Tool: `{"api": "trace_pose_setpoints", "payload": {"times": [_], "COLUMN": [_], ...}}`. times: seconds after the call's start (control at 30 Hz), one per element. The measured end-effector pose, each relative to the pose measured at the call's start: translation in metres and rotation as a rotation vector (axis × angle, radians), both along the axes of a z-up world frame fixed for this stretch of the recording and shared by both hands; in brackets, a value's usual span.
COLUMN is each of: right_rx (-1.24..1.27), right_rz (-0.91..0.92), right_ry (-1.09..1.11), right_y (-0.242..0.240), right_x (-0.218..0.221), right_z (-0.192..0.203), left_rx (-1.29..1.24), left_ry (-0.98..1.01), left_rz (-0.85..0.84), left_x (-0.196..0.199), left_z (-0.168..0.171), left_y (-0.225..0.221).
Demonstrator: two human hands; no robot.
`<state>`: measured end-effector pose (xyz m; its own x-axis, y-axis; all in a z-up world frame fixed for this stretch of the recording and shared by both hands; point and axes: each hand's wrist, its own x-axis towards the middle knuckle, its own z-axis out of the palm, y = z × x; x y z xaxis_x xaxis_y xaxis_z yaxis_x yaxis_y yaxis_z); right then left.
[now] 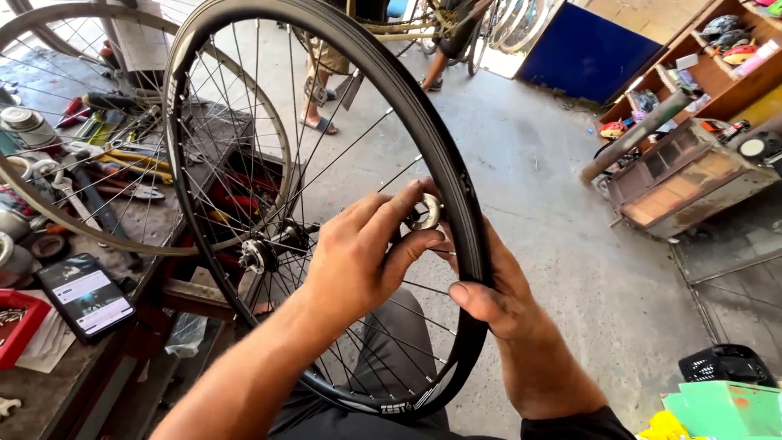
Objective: A person is truing a bicycle wheel by adjusting the tension of the spokes using a spoke wrench.
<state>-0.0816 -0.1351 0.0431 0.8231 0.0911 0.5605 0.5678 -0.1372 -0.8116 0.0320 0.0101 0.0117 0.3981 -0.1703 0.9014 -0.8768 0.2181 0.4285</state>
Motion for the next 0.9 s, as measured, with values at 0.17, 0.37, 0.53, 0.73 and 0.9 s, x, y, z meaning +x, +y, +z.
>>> {"api": "trace_pose_setpoints", "payload": {"times": [0.17,0.37,0.53,0.73,0.9], "right_rx": [-0.088,-0.061,0.162,0.145,-0.032], "right_rz": [-0.025,-0.166,-0.232,-0.238,-0.335], "right_ry": [-0.044,-0.037,-0.070,-0.109,-0.035], "right_y": [0.002,-0.010,0.003,0.006,0.015], "right_x": [-0.004,-0.013,-0.009,-0.006,-0.022], "right_z": [0.004,-0.016,-0.014,-0.018,-0.007], "left_rx": [0.048,0.611,0.019,-0.237,0.018], "left_ry": [-0.035,0.769,0.256,0.009,0.299], "left_rz": [0.102,-0.433,-0.231,-0.031,-0.214], "left_x": [0.002,0.014,0.001,-0.011,-0.011], "left_z": [-0.002,0.056,0.005,0.001,0.014], "left_y": [-0.005,0.018,-0.006,-0.009,0.007]}}
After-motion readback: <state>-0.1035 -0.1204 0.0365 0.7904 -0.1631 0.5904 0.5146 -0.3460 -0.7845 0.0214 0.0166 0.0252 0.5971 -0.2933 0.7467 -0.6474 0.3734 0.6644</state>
